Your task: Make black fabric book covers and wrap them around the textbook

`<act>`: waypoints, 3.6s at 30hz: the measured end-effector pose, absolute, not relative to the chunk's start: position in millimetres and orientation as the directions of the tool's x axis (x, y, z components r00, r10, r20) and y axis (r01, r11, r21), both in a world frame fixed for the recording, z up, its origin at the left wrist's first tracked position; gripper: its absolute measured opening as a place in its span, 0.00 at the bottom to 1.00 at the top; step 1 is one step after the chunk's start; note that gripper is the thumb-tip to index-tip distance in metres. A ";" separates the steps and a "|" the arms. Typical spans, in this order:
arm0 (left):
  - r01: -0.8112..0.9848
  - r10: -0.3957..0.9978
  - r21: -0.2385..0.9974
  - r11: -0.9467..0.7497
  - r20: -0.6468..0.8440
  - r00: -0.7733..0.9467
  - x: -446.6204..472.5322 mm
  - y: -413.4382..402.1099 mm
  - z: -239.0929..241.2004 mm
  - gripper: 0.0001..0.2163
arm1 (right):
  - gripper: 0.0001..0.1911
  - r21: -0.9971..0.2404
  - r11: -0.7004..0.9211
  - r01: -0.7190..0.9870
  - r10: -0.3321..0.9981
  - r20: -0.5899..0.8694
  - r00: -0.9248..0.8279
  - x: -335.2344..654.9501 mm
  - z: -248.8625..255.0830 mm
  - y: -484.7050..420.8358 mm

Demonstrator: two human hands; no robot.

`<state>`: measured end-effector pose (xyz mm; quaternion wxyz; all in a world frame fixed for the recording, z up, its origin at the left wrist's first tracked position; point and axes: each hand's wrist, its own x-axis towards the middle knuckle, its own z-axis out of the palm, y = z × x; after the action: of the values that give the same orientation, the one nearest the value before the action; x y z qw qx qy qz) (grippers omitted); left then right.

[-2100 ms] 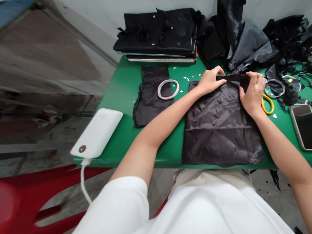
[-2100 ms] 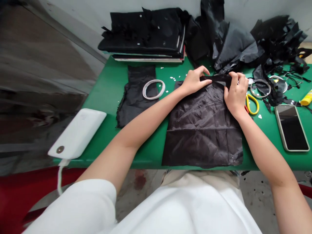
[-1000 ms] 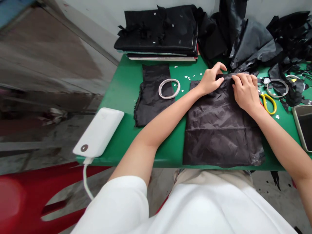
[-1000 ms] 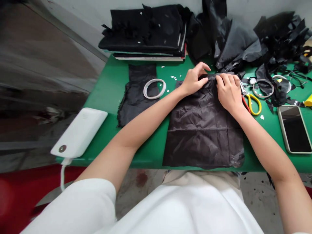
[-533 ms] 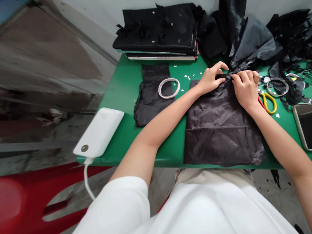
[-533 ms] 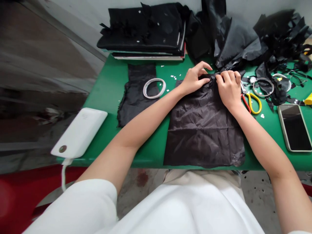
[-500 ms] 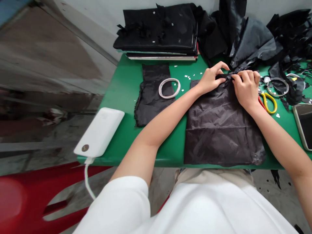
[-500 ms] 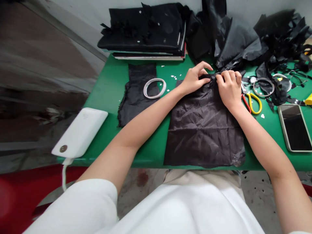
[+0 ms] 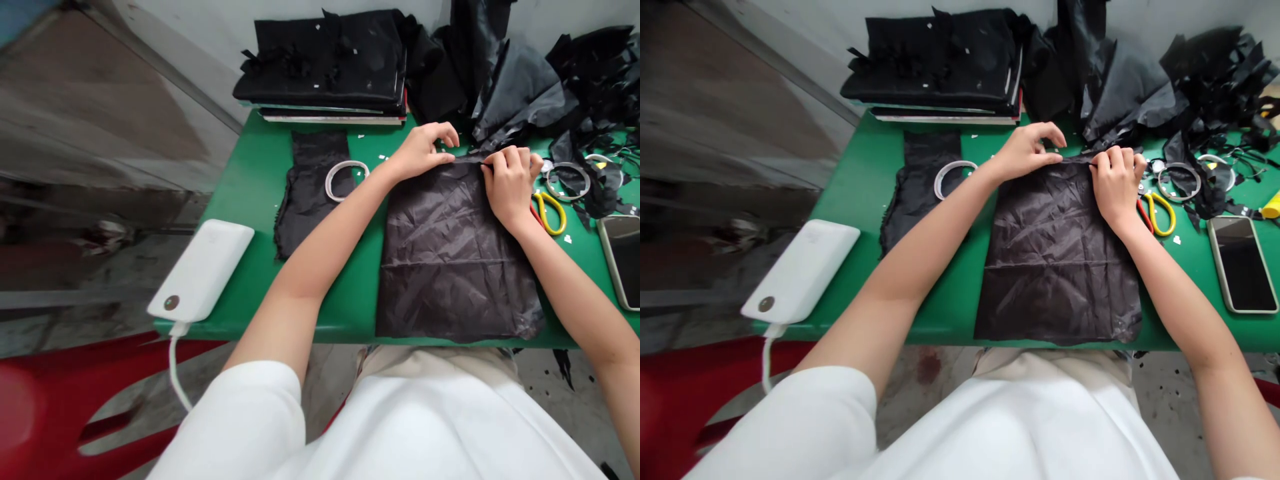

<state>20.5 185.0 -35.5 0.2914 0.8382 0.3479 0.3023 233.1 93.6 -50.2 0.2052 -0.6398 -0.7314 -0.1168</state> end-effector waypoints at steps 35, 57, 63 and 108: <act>0.477 0.700 0.557 -0.679 0.298 0.649 55.8 161.1 -38.9 0.08 | 0.14 -0.178 0.306 0.935 0.888 0.407 -0.213 251.8 -39.0 88.1; 0.528 0.729 0.632 -0.567 0.087 0.679 6.8 189.2 -22.5 0.09 | 0.11 -0.537 0.236 0.810 0.924 0.383 -0.014 263.5 -34.4 96.6; 0.540 0.766 0.649 -0.536 0.106 0.634 12.9 189.8 -28.8 0.09 | 0.09 -0.616 0.185 0.766 0.924 0.374 0.078 264.3 -34.6 100.2; 0.559 0.622 0.327 -0.762 0.132 0.772 79.1 102.0 -55.3 0.36 | 0.14 -0.141 0.121 0.983 0.877 0.480 -0.040 258.5 -33.0 87.1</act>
<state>79.1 102.0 -55.3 0.1356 0.9314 0.3169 0.1172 258.5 87.1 -33.0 0.2322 -0.6529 -0.7119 -0.1141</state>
